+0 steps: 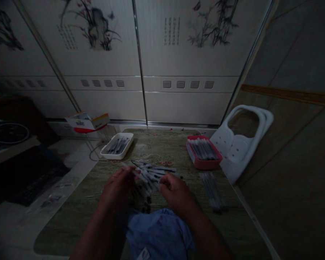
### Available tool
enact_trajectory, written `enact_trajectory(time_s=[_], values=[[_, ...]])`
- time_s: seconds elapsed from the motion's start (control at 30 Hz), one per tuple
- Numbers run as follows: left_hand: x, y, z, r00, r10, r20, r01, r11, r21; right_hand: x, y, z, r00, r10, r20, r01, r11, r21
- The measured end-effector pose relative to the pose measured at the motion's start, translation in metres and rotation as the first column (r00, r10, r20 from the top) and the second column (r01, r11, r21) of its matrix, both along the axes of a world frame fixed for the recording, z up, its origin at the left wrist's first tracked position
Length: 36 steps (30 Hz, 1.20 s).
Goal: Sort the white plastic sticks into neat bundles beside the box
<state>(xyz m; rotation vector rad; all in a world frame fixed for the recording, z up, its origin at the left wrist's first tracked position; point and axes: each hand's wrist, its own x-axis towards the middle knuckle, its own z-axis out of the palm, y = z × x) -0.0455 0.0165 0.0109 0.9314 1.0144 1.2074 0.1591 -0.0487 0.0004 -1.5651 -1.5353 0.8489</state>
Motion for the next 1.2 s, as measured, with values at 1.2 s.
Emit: enact_trajectory(time_s=[1.2], values=[[-0.012, 0.027, -0.030, 0.870, 0.351, 0.346, -0.310, 0.936, -0.169, -0.011, 0.022, -0.001, 0.830, -0.030, 0.557, 0.079, 0.995, -0.065]])
